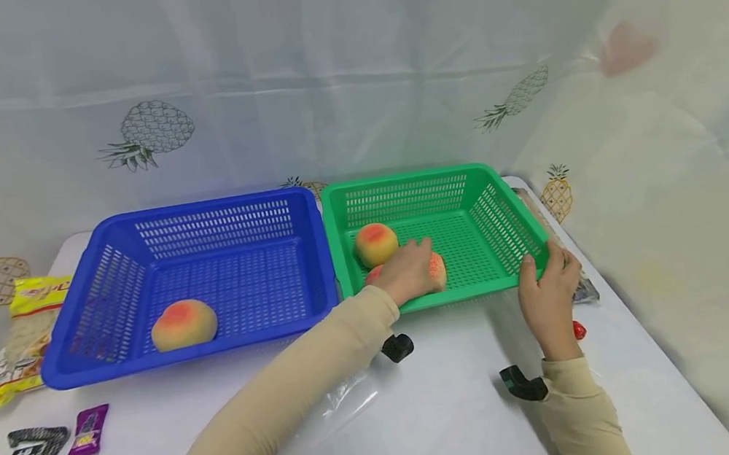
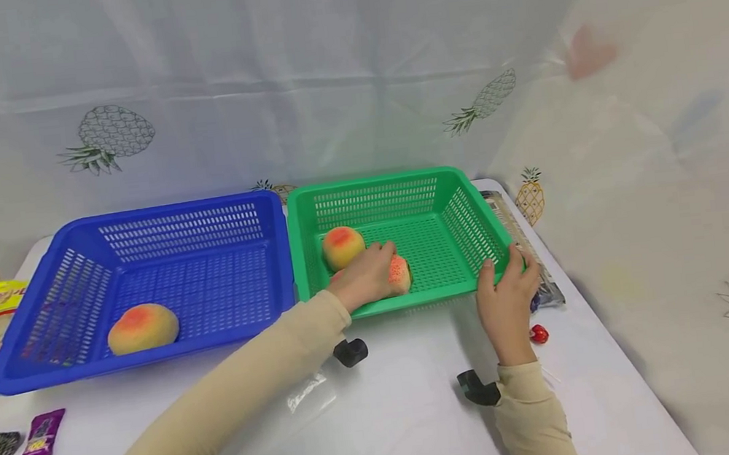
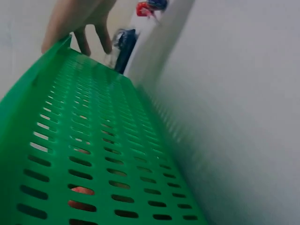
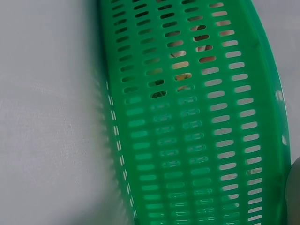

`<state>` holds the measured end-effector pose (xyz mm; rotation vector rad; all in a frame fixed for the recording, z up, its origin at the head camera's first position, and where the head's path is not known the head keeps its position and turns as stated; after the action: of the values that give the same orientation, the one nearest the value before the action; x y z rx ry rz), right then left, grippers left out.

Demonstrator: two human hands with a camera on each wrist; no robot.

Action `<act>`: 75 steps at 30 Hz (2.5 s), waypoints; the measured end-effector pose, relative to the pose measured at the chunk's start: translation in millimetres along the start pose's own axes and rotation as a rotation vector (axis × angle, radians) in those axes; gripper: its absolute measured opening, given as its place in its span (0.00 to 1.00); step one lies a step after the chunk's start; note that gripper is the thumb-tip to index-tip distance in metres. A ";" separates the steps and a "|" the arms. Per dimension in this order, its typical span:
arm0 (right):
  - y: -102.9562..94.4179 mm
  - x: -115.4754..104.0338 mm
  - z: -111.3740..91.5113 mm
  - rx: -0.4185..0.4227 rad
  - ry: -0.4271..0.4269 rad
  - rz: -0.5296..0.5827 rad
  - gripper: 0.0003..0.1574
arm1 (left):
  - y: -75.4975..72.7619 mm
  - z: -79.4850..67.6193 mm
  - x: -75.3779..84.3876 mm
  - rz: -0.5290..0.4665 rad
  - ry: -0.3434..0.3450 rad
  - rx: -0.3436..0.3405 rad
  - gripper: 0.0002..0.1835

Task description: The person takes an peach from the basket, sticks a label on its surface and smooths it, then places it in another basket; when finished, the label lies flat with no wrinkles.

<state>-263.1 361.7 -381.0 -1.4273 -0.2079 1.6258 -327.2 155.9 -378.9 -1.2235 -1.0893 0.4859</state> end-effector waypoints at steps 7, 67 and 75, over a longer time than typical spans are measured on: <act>-2.3 -0.3 -1.5 0.006 0.010 0.022 0.35 | 0.6 -0.5 1.9 0.035 0.022 -0.016 0.38; 286.6 -403.7 -163.5 -1.352 -1.045 -0.431 0.35 | -104.7 -344.2 -288.7 -0.249 -0.504 0.857 0.33; 309.7 -384.3 -191.9 -1.693 -0.728 -0.464 0.47 | -108.0 -350.8 -290.5 -0.252 -0.482 0.888 0.32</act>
<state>-302.5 -166.4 -377.3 -1.4635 -2.5550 1.3348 -179.6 -288.3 -380.2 -0.1832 -1.2016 0.9639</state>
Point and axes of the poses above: each hand's wrist, its own z-axis towards the middle knuckle, its own y-axis out of the palm, x = y × z, the point moved 8 cm from there along z, towards the middle knuckle, and after that the axes turned 1 degree about -z, right-handed, at the moved point
